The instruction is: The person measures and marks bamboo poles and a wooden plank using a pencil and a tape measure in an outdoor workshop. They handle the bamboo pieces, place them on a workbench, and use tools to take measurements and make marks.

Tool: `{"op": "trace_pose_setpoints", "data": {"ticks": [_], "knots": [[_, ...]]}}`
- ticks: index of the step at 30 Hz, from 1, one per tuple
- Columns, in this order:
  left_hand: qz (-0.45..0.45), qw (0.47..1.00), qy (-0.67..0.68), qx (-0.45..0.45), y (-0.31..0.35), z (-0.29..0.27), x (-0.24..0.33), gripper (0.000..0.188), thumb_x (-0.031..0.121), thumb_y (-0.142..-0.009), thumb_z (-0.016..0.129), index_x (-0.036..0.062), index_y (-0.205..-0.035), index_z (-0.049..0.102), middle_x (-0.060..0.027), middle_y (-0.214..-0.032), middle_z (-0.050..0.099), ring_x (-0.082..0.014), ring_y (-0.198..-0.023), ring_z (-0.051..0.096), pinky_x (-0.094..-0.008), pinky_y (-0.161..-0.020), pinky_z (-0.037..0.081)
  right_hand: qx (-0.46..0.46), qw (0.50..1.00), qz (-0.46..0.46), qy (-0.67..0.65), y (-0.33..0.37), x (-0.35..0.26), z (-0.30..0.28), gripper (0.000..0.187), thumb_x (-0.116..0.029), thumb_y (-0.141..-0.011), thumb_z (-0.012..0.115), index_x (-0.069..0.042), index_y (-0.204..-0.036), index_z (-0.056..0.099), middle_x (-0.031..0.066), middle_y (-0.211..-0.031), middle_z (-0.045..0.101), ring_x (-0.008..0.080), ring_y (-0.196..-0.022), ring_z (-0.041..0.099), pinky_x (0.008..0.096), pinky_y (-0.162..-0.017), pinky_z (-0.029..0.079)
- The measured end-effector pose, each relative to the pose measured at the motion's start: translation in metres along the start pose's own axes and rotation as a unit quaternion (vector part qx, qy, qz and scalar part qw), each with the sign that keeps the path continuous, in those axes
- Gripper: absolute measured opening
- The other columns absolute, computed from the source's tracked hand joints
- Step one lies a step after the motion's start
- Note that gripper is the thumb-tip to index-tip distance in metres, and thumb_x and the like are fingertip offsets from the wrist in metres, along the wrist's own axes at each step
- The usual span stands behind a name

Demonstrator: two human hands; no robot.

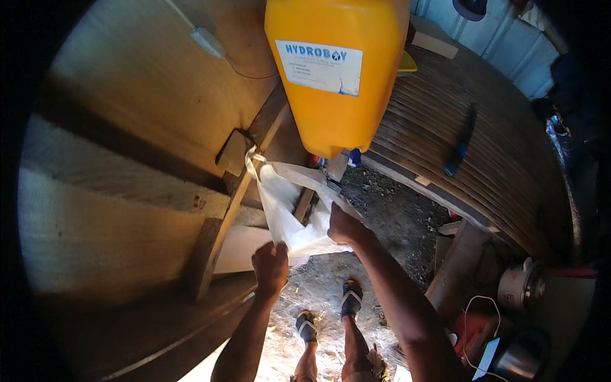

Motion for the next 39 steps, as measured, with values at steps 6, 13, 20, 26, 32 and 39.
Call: {"op": "trace_pose_setpoints", "data": {"ticks": [6, 13, 20, 26, 32, 39], "knots": [[-0.021, 0.999, -0.023, -0.009, 0.011, -0.007, 0.035, 0.033, 0.025, -0.087, 0.056, -0.0057, -0.084, 0.069, -0.0253, -0.069, 0.064, -0.0400, -0.066, 0.066, -0.0470, -0.064, 0.049, -0.153, 0.924, -0.001, 0.350, -0.003, -0.011, 0.006, 0.070, -0.019, -0.092, 0.052, -0.010, -0.156, 0.025, 0.0239, -0.152, 0.039, 0.0326, -0.111, 0.066, 0.0490, -0.091, 0.053], [-0.010, 0.999, -0.043, 0.027, 0.017, -0.006, 0.035, 0.031, 0.025, -0.086, 0.059, -0.0037, -0.083, 0.070, -0.0265, -0.072, 0.065, -0.0445, -0.072, 0.066, -0.0508, -0.067, 0.051, -0.280, 0.815, 0.087, 0.499, -0.059, -0.022, 0.083, 0.040, -0.019, -0.080, 0.071, -0.012, -0.119, 0.072, 0.0097, -0.120, 0.069, 0.0321, -0.096, 0.070, 0.0571, -0.066, 0.056], [-0.005, 0.995, -0.098, 0.006, 0.024, -0.022, 0.052, 0.025, 0.021, -0.088, 0.062, 0.0001, -0.075, 0.065, -0.0209, -0.068, 0.063, -0.0403, -0.064, 0.065, -0.0457, -0.058, 0.050, -0.163, 0.899, 0.090, 0.396, -0.159, -0.023, 0.141, 0.039, -0.019, -0.080, 0.071, -0.011, -0.119, 0.071, 0.0103, -0.120, 0.069, 0.0326, -0.096, 0.069, 0.0568, -0.066, 0.056], [0.010, 0.997, -0.073, 0.012, 0.021, -0.021, 0.035, 0.017, 0.012, -0.088, 0.062, 0.0016, -0.074, 0.062, -0.0163, -0.064, 0.059, -0.0350, -0.056, 0.059, -0.0432, -0.054, 0.047, -0.118, 0.908, 0.100, 0.389, -0.179, -0.010, 0.147, 0.039, -0.019, -0.080, 0.070, -0.011, -0.118, 0.070, 0.0109, -0.119, 0.069, 0.0330, -0.096, 0.069, 0.0566, -0.067, 0.056], [-0.001, 0.998, -0.048, 0.043, 0.022, -0.010, 0.041, 0.019, 0.011, -0.086, 0.064, 0.0009, -0.071, 0.060, -0.0153, -0.062, 0.058, -0.0319, -0.053, 0.059, -0.0416, -0.051, 0.045, -0.117, 0.928, 0.081, 0.344, -0.180, 0.005, 0.082, 0.038, -0.019, -0.081, 0.070, -0.010, -0.118, 0.070, 0.0114, -0.118, 0.069, 0.0334, -0.096, 0.069, 0.0563, -0.068, 0.055], [-0.035, 0.998, -0.040, 0.046, 0.020, -0.013, 0.046, 0.019, 0.010, -0.086, 0.063, 0.0001, -0.070, 0.061, -0.0154, -0.062, 0.059, -0.0300, -0.054, 0.060, -0.0395, -0.053, 0.047, -0.125, 0.922, 0.073, 0.358, -0.174, 0.001, 0.114, 0.037, -0.018, -0.081, 0.069, -0.010, -0.117, 0.069, 0.0121, -0.117, 0.068, 0.0339, -0.096, 0.069, 0.0561, -0.068, 0.055]]}}
Point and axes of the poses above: each hand's wrist, its own y-axis away from the middle knuckle, its own z-axis out of the palm, x = y × z, the point moved 1 cm from there along -y, towards the middle knuckle
